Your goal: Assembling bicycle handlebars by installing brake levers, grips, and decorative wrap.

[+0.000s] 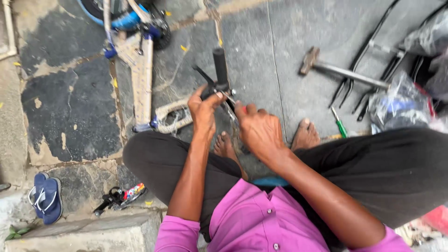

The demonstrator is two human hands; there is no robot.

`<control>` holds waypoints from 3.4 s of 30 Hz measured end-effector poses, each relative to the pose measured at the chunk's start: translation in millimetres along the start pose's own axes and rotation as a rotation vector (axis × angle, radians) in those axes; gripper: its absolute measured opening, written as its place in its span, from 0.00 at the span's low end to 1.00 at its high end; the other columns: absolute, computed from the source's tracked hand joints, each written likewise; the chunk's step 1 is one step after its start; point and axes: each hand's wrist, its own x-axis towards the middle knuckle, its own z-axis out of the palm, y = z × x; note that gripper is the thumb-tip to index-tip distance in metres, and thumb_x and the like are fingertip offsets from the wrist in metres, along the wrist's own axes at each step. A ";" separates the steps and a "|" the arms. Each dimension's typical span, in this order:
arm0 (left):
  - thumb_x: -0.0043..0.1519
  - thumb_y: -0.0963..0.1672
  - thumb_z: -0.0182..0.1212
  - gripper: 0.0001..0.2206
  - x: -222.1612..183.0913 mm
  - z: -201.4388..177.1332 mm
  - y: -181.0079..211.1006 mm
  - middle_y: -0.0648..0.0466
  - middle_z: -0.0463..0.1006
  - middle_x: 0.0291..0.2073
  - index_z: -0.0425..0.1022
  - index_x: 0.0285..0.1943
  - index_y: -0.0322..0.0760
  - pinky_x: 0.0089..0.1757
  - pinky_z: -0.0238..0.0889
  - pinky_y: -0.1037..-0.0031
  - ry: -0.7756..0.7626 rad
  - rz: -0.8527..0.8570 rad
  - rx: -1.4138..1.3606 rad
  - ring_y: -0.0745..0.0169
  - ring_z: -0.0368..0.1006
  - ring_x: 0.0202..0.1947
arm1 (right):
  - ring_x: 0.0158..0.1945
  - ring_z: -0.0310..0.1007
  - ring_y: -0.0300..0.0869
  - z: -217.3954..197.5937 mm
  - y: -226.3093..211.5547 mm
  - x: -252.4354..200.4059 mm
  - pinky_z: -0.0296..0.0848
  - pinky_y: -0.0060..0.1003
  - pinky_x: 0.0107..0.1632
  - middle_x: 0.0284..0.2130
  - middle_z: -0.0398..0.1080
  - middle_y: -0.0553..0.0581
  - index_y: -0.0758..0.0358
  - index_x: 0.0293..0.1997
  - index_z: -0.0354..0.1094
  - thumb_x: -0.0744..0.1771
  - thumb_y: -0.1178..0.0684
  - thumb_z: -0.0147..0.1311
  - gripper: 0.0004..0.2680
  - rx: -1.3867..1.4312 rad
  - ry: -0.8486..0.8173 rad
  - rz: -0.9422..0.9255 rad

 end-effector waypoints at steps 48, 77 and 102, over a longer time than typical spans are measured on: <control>0.52 0.34 0.61 0.19 6.9 82.5 64.6 0.52 0.77 0.41 0.70 0.53 0.30 0.47 0.69 0.76 -0.210 0.463 0.794 0.69 0.76 0.46 | 0.24 0.67 0.42 -28.3 38.4 -0.1 0.58 0.40 0.26 0.32 0.69 0.57 0.66 0.52 0.70 0.67 0.56 0.61 0.10 0.488 0.005 0.275; 0.50 0.32 0.62 0.18 33.8 98.7 40.5 0.55 0.80 0.39 0.78 0.51 0.30 0.41 0.67 0.77 -0.193 0.524 0.823 0.70 0.75 0.40 | 0.29 0.75 0.45 -29.7 39.6 -1.6 0.67 0.35 0.31 0.32 0.72 0.59 0.64 0.50 0.68 0.69 0.57 0.59 0.07 0.146 0.387 -0.153; 0.60 0.40 0.71 0.17 56.3 89.4 87.8 0.56 0.79 0.37 0.79 0.58 0.31 0.27 0.58 0.81 -0.328 0.169 0.648 0.73 0.67 0.27 | 0.15 0.57 0.29 -183.5 70.4 -34.9 0.53 0.26 0.16 0.27 0.76 0.53 0.63 0.50 0.74 0.66 0.49 0.59 0.11 0.924 -0.188 0.495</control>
